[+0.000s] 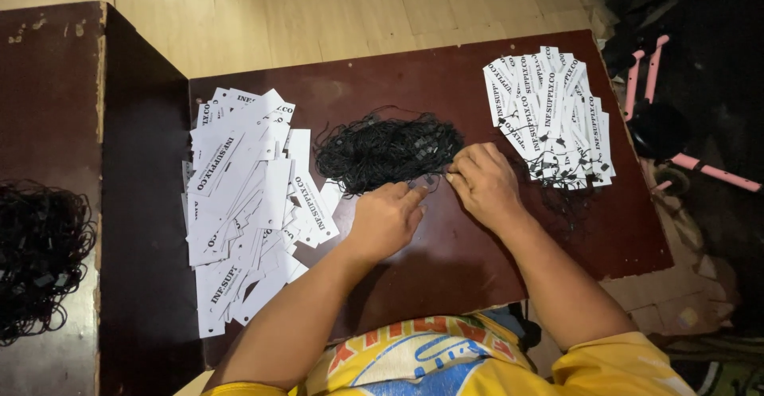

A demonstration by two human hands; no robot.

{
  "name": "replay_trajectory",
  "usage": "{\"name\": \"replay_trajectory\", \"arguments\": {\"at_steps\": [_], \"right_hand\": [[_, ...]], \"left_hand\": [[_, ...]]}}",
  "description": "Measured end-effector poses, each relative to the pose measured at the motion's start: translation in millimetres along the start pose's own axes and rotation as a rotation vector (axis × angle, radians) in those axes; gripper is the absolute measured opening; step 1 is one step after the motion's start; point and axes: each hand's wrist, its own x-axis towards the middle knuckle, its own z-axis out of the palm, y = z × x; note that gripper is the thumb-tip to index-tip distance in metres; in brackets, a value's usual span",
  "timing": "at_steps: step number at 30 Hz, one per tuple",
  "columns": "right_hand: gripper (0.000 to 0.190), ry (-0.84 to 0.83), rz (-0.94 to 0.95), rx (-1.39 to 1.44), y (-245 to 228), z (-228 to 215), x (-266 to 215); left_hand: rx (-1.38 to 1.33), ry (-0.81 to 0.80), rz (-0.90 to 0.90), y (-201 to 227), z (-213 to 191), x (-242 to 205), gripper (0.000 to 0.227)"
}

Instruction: The person repeatedly picks up small black cables and white paper tags from a table. They insert the end of each cable into a slot on the tag and place the assembled unit onto a growing stack on the right side of the workspace.

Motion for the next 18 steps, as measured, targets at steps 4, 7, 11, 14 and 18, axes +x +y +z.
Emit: {"name": "replay_trajectory", "arguments": {"at_steps": [4,7,11,14,18], "right_hand": [[0.013,0.017,-0.008,-0.008,-1,0,-1],[0.01,0.033,0.014,-0.099,1,2,-5],[0.009,0.075,-0.009,-0.081,1,3,-5],[0.009,0.084,-0.048,0.013,-8,-3,2],[0.006,0.064,-0.086,0.253,-30,-15,13]], "left_hand": [[-0.022,0.004,0.002,-2,2,-1,0.019],[-0.014,0.005,-0.004,-2,1,0,0.018],[-0.016,0.014,0.001,-5,8,-3,0.016],[-0.042,0.026,0.021,-1,5,-1,0.016],[-0.213,0.011,0.049,17,-9,8,0.016]]}}
